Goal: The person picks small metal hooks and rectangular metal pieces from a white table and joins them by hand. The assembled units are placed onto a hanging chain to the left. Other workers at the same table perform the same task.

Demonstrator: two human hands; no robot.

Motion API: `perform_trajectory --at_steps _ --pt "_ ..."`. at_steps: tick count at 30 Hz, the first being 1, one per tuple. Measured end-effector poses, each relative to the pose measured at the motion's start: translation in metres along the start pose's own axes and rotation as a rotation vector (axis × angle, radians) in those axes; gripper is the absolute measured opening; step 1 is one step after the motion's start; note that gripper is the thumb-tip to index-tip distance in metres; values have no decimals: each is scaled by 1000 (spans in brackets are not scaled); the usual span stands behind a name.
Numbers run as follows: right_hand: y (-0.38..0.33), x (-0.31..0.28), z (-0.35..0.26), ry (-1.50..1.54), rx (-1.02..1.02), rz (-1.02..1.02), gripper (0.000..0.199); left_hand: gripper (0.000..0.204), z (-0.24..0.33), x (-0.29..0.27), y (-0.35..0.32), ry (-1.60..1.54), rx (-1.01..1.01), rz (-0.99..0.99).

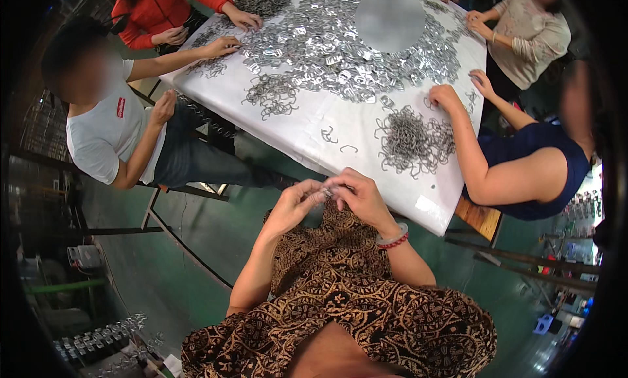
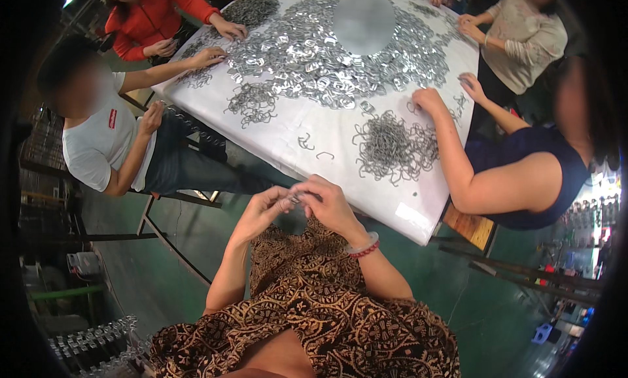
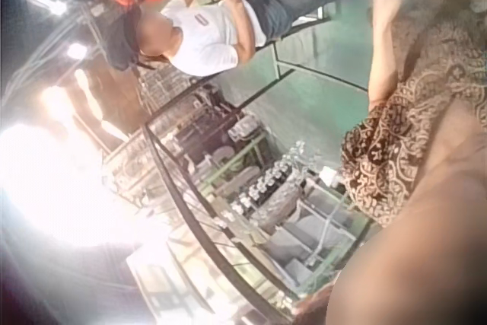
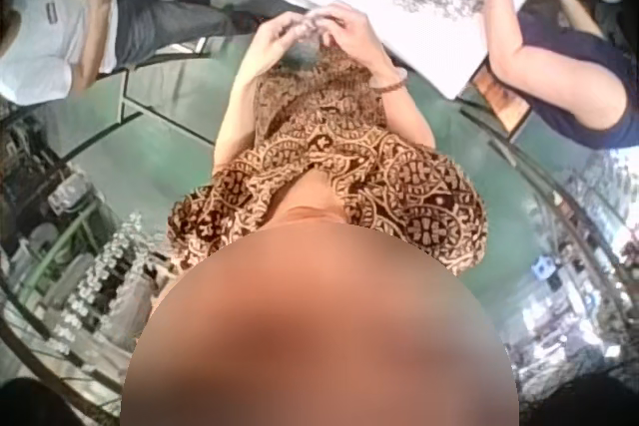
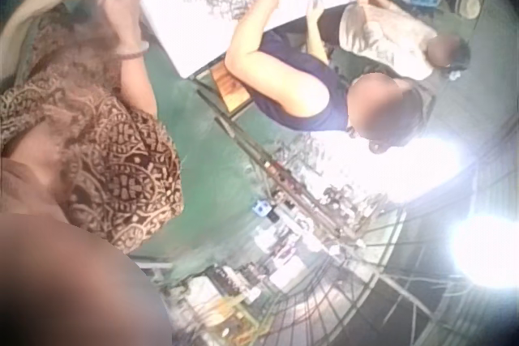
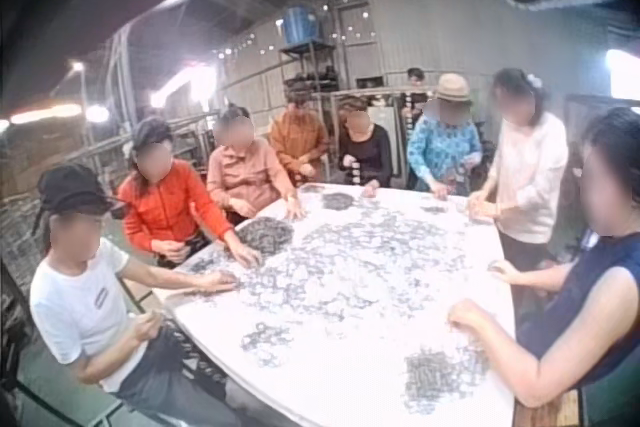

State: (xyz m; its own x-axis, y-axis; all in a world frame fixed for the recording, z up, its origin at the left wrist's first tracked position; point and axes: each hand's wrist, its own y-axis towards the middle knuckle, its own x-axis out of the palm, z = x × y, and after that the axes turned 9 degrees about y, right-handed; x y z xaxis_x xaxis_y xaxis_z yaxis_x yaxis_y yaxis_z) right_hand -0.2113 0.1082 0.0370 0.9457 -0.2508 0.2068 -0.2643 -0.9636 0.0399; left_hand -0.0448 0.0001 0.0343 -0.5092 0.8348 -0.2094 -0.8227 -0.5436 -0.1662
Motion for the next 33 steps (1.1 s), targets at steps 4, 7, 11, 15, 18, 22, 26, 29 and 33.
perform_trajectory --at_steps 4,7,11,15,18,22,26,29,33 --pt "6 -8 -4 58 -10 24 16 26 3 -4 7 74 74 17" --pt "6 -11 -12 106 30 36 15 24 9 -6 17 54 223 98" --pt "6 -7 -18 364 76 110 17 27 19 -5 22 -208 152 18" --pt "10 1 -9 791 135 216 15 29 20 10 26 -347 195 47" --pt "12 11 3 967 193 333 12 27 13 20 26 -467 171 109" --pt "10 16 8 1078 233 172 10 19 4 18 24 -472 316 160" --pt "13 29 6 1029 231 206 10 17 1 17 13 -496 361 193" --pt "18 30 6 958 198 346 12 27 -4 17 9 -438 247 324" --pt "23 6 7 926 5 390 15 33 -24 8 4 -293 81 445"
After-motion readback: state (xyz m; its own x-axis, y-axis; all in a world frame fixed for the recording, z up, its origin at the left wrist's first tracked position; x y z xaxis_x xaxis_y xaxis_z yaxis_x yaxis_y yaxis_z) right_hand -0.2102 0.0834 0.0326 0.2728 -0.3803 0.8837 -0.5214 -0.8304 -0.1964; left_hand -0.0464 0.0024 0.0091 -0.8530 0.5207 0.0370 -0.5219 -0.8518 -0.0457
